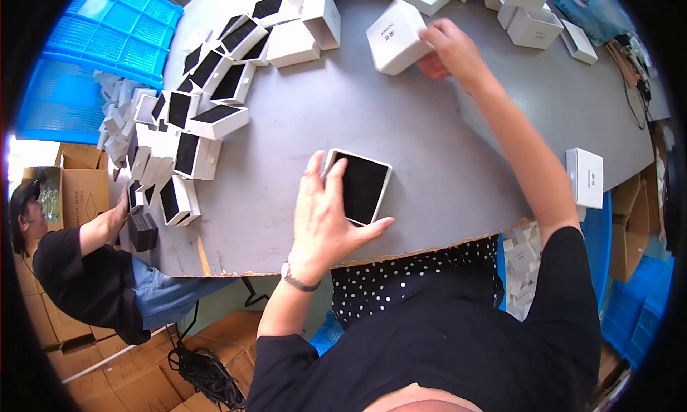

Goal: The person is assembling and packaging jewelry boxes by placing lids on the base and organizing them on a workbench.

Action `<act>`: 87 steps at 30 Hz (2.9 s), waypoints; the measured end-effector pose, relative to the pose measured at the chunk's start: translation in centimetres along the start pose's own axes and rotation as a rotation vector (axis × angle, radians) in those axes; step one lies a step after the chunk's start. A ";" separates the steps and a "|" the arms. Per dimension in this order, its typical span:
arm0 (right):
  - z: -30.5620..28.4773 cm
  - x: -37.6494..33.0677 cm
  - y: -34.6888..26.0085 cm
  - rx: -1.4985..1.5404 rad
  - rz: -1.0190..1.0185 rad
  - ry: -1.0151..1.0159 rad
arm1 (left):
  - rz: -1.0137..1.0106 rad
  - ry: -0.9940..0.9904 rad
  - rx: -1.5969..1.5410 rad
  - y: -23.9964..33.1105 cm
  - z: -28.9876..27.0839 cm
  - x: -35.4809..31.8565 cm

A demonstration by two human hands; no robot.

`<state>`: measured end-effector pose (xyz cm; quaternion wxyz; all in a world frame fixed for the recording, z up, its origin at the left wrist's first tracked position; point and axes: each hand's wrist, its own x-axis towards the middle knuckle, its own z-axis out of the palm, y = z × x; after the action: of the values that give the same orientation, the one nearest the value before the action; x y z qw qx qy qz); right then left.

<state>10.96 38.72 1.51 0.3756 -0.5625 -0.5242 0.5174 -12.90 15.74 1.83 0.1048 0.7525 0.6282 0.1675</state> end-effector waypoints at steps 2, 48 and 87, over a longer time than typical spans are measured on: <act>-3.0 -2.1 1.5 -0.193 0.030 0.042 | 0.013 -0.062 -0.024 -0.4 -0.6 -0.5; -1.9 -14.5 5.6 -0.567 -0.898 -0.447 | 0.107 0.036 -0.273 -0.9 2.8 1.4; -15.6 -20.2 4.4 -1.411 -0.172 0.463 | -0.062 0.334 0.459 -19.7 -6.5 7.0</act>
<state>28.84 20.07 3.88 0.0653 -0.7216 -0.6812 -0.1048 -32.20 25.97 1.41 -0.1682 0.6988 0.6811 0.1394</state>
